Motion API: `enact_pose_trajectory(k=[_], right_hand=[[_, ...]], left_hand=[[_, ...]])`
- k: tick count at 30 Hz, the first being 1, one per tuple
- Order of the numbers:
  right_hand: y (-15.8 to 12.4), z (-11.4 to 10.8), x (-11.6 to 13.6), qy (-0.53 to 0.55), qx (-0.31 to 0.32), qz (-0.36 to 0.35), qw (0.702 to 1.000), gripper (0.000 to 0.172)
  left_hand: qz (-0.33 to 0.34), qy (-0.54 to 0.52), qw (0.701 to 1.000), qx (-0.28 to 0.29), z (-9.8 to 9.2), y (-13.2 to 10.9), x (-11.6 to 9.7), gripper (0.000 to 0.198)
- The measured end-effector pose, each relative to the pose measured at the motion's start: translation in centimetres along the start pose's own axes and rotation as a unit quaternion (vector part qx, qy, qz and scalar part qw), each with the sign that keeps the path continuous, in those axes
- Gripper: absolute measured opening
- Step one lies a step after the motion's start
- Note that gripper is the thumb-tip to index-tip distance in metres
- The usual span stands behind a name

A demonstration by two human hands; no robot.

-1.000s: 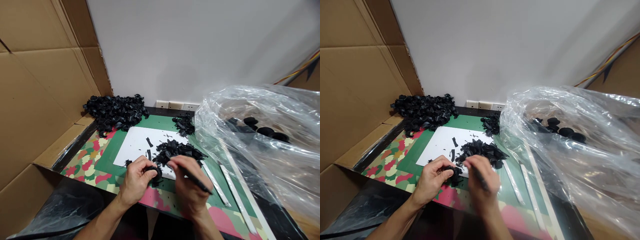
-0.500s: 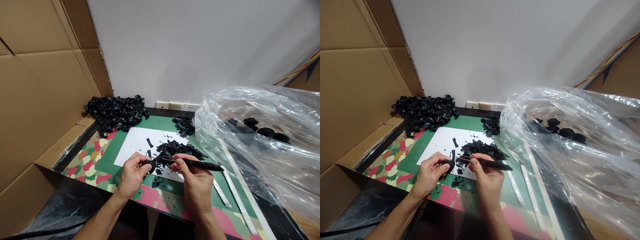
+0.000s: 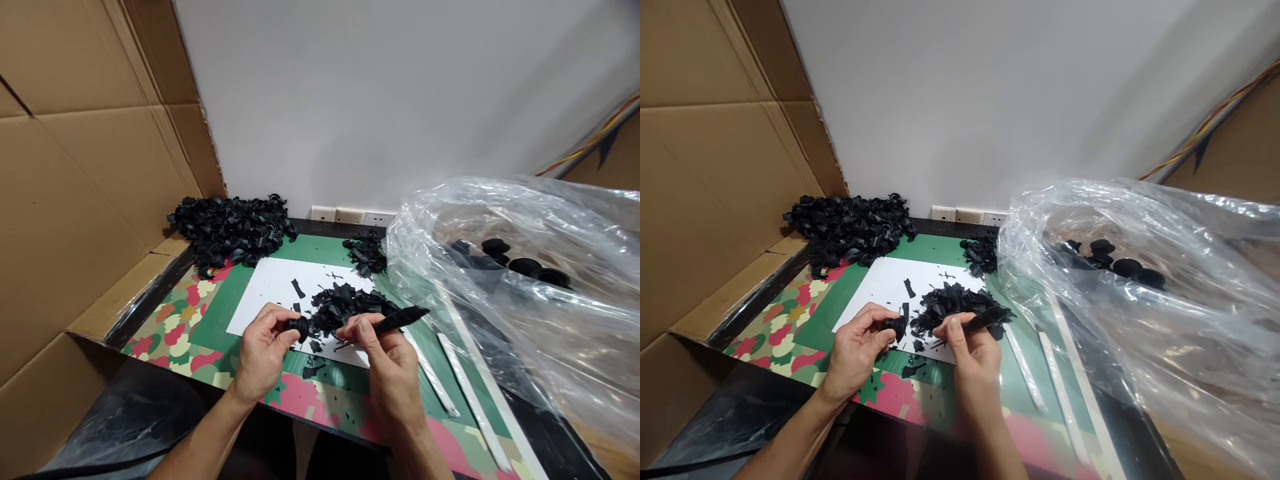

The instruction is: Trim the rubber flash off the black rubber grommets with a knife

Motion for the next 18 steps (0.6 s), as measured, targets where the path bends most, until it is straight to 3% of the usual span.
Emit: enact_pose_trajectory(k=[4, 9, 14, 18], right_hand=[[-0.6, 1.5, -0.9, -0.058, 0.048, 0.050, 0.996, 0.033], [-2.0, 4.9, -1.6, -0.077, 0.135, 0.060, 0.986, 0.025], [-2.0, 4.8, -3.8, -0.013, 0.099, 0.123, 0.987, 0.029], [-2.2, 4.8, -4.9, 0.038, 0.079, 0.197, 0.976, 0.039]], left_hand=[[0.005, -0.008, 1.000, -0.012, -0.1, 0.0, -0.2, 0.012], [-0.026, -0.044, 0.999, -0.006, 0.3, -0.1, -0.1, 0.014], [-0.128, -0.116, 0.985, -0.004, 0.6, -0.2, 1.4, 0.017], [-0.145, -0.137, 0.980, -0.010, 0.6, 0.0, 1.9, 0.018]])
Point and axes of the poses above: each hand's wrist, its own y-axis towards the middle knuckle, its own z-axis out of the palm, x = y × z, the point moved 10 cm from there along y, towards the middle knuckle, and after that the axes turned 10 degrees about -x, right-handed, at the moved point
